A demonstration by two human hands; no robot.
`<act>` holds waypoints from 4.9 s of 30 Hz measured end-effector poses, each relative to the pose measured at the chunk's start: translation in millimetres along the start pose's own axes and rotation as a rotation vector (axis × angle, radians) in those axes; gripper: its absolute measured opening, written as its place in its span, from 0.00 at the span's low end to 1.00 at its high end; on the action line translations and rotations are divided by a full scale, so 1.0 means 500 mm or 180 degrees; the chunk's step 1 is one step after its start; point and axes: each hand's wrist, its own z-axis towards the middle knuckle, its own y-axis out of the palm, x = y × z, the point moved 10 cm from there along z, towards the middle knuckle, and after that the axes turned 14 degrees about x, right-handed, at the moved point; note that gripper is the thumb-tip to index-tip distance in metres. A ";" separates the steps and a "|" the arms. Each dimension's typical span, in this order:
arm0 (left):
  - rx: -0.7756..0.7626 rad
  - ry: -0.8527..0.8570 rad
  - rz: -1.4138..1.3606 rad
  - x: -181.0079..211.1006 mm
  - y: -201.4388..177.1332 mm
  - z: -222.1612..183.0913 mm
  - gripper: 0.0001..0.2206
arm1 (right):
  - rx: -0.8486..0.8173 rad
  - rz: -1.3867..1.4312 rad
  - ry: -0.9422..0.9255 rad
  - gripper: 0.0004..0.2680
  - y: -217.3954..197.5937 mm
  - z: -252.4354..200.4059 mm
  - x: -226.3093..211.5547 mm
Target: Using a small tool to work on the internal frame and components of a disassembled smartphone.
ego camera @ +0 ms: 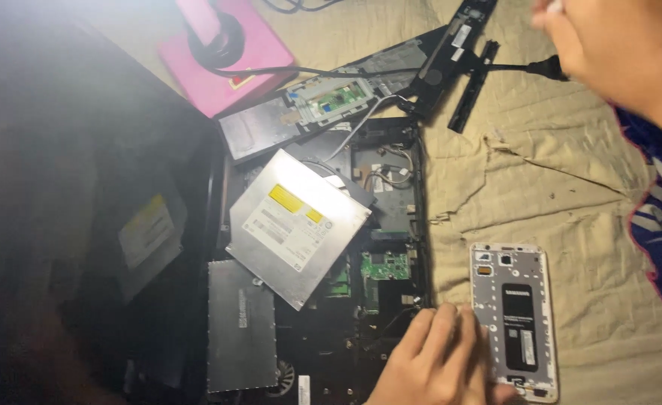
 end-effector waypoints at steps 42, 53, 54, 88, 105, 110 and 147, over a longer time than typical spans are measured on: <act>-0.1339 0.0471 0.1052 -0.009 0.066 -0.038 0.39 | -0.0494 0.1876 0.3111 0.04 -0.251 -0.303 -0.195; -0.1410 0.0314 0.0855 -0.009 0.070 -0.032 0.36 | 0.0761 0.2844 0.3297 0.02 -0.159 -0.279 -0.212; -0.1422 0.0308 0.0854 -0.010 0.070 -0.032 0.36 | 0.0755 0.2851 0.3307 0.02 -0.155 -0.283 -0.212; -0.1103 0.0331 0.0860 -0.001 0.060 0.009 0.27 | 0.0463 0.2457 0.2572 0.06 -0.173 -0.245 -0.250; -0.0826 0.0337 0.0961 0.004 0.031 -0.009 0.19 | 0.0185 0.2240 0.3024 0.06 -0.220 -0.275 -0.253; -0.0762 0.0319 0.0893 0.014 0.029 0.008 0.16 | 0.0222 0.2871 0.3823 0.09 -0.151 -0.303 -0.232; -0.0203 -0.0845 -0.1865 -0.013 -0.020 0.057 0.03 | -0.0948 0.2481 0.3239 0.11 -0.302 -0.219 -0.438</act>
